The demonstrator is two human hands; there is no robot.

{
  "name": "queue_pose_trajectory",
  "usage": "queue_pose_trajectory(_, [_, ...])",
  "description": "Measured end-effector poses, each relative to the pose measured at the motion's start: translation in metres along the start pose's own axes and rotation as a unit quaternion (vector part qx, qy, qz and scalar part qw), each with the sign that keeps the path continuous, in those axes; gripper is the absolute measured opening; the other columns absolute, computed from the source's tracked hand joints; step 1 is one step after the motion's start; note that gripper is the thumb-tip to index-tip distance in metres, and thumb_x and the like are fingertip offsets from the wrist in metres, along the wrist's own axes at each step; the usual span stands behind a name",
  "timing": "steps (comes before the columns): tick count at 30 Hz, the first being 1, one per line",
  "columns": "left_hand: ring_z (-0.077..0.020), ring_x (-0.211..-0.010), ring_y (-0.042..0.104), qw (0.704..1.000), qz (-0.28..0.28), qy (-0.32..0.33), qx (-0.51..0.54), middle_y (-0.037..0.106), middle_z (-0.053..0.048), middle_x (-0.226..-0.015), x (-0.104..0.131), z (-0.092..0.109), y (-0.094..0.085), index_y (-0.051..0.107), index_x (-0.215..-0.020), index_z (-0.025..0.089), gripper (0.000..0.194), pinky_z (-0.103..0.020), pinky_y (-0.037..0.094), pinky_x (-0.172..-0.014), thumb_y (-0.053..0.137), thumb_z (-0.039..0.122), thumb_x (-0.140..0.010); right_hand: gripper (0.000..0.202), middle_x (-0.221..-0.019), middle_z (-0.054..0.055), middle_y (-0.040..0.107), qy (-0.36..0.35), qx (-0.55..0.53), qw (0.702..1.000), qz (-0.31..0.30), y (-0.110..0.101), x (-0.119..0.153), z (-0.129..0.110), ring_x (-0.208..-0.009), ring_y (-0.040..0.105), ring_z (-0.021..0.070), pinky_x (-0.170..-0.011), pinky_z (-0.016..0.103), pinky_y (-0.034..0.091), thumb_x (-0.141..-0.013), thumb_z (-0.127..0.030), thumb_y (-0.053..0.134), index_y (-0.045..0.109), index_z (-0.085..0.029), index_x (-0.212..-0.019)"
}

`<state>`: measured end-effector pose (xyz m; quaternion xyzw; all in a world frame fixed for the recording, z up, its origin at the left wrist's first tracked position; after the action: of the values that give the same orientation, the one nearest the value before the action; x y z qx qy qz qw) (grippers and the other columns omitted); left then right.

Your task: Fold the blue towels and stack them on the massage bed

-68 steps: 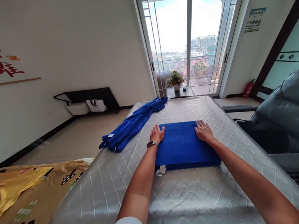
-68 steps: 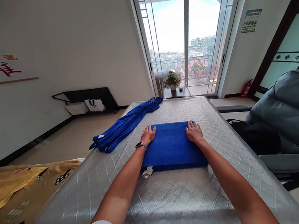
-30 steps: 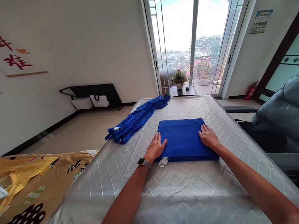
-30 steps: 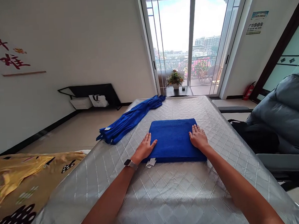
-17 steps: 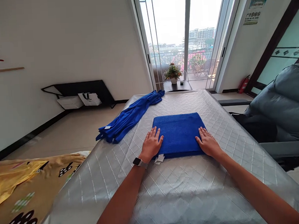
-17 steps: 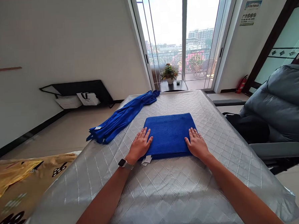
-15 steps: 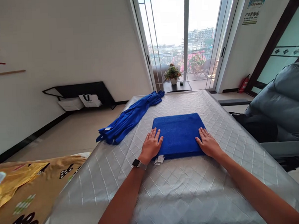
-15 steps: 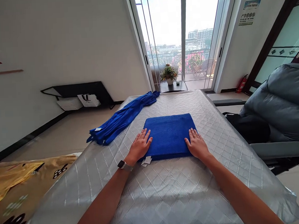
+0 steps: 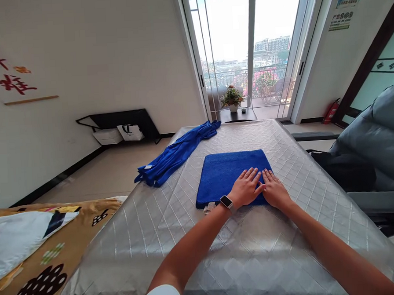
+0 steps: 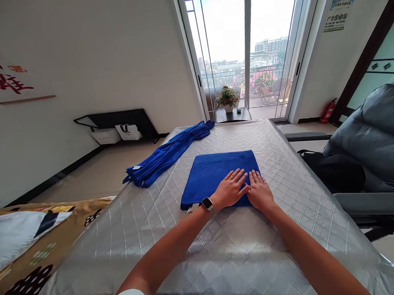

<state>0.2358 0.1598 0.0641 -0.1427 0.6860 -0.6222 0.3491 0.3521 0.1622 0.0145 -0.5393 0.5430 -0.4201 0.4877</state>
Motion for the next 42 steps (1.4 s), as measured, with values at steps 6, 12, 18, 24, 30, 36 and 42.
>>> queue_pose_trajectory(6, [-0.0250, -0.155, 0.029, 0.998, -0.043, -0.044, 0.015, 0.037, -0.011, -0.165, 0.032, -0.031, 0.007, 0.039, -0.159, 0.017, 0.068, -0.045, 0.026, -0.127, 0.021, 0.058, -0.108, 0.070, -0.169, 0.013, 0.023, 0.017, -0.001, 1.000, 0.004, -0.008, 0.002, -0.002, -0.157, 0.020, 0.0268, -0.127, 0.043, 0.021, -0.106, -0.046, 0.026, 0.027, -0.004, -0.162])
queue_pose_trajectory(12, [-0.0259, -0.156, 0.026, 0.985, -0.059, -0.165, -0.008, 0.030, -0.010, -0.167, 0.121, -0.098, -0.015, 0.033, -0.162, 0.019, 0.070, -0.048, 0.025, -0.128, 0.024, 0.061, -0.107, 0.071, -0.170, 0.011, 0.019, 0.020, 0.002, 1.000, -0.015, -0.012, 0.003, -0.003, -0.158, 0.018, 0.0264, -0.127, 0.043, 0.020, -0.107, -0.047, 0.024, 0.024, -0.004, -0.163])
queue_pose_trajectory(18, [-0.0273, -0.155, 0.028, 0.984, -0.017, -0.177, -0.026, 0.033, -0.013, -0.166, 0.163, -0.113, -0.019, 0.028, -0.163, 0.016, 0.068, -0.051, 0.030, -0.126, 0.028, 0.055, -0.108, 0.070, -0.169, 0.013, 0.023, 0.016, 0.002, 1.000, -0.004, -0.009, 0.003, -0.002, -0.157, 0.021, 0.0271, -0.127, 0.046, 0.021, -0.106, -0.047, 0.026, 0.027, -0.004, -0.162])
queue_pose_trajectory(24, [-0.0267, -0.149, 0.040, 0.993, 0.016, -0.117, -0.013, 0.046, -0.011, -0.160, 0.158, -0.096, -0.048, 0.048, -0.153, 0.022, 0.052, -0.052, 0.029, -0.126, 0.041, 0.047, -0.108, 0.045, -0.156, 0.012, 0.050, -0.114, -0.051, 0.986, 0.113, -0.042, 0.018, -0.014, -0.145, 0.044, 0.0289, -0.121, 0.049, 0.034, -0.105, -0.036, 0.040, 0.061, -0.018, -0.141])
queue_pose_trajectory(30, [-0.0238, -0.118, 0.063, 0.994, 0.044, -0.076, 0.068, 0.066, -0.007, -0.127, 0.155, -0.079, -0.069, 0.065, -0.121, 0.024, 0.031, -0.043, 0.051, -0.106, 0.071, 0.039, -0.094, 0.018, -0.113, 0.006, 0.070, -0.311, -0.109, 0.944, 0.027, -0.056, 0.043, -0.046, -0.101, 0.065, 0.0208, -0.095, 0.038, 0.053, -0.098, -0.032, 0.061, 0.071, -0.026, -0.112])
queue_pose_trajectory(36, [-0.0222, -0.105, 0.064, 0.994, 0.038, -0.062, 0.076, 0.069, -0.004, -0.114, 0.153, -0.077, -0.068, 0.065, -0.114, 0.025, 0.025, -0.041, 0.053, -0.096, 0.074, 0.029, -0.092, 0.027, -0.116, 0.007, 0.069, -0.315, -0.074, 0.946, -0.008, -0.053, 0.047, -0.050, -0.104, 0.064, 0.0232, -0.094, 0.040, 0.054, -0.092, -0.026, 0.069, 0.070, -0.026, -0.119])
queue_pose_trajectory(42, [-0.0206, -0.098, 0.064, 0.993, 0.032, -0.066, 0.090, 0.069, -0.003, -0.107, 0.150, -0.077, -0.069, 0.065, -0.109, 0.023, 0.015, -0.039, 0.052, -0.092, 0.063, 0.035, -0.100, 0.020, -0.113, 0.006, 0.070, -0.308, -0.101, 0.946, -0.004, -0.058, 0.050, -0.045, -0.101, 0.066, 0.0212, -0.090, 0.034, 0.055, -0.099, -0.031, 0.062, 0.071, -0.026, -0.116])
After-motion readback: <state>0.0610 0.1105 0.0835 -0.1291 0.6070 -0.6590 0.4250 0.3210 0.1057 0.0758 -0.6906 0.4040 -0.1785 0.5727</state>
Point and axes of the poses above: each hand's wrist, its own x-axis away from the middle knuckle, its own y-axis out of the palm, z = x × y, the point moved 7 cm from there along -x, towards the middle knuckle
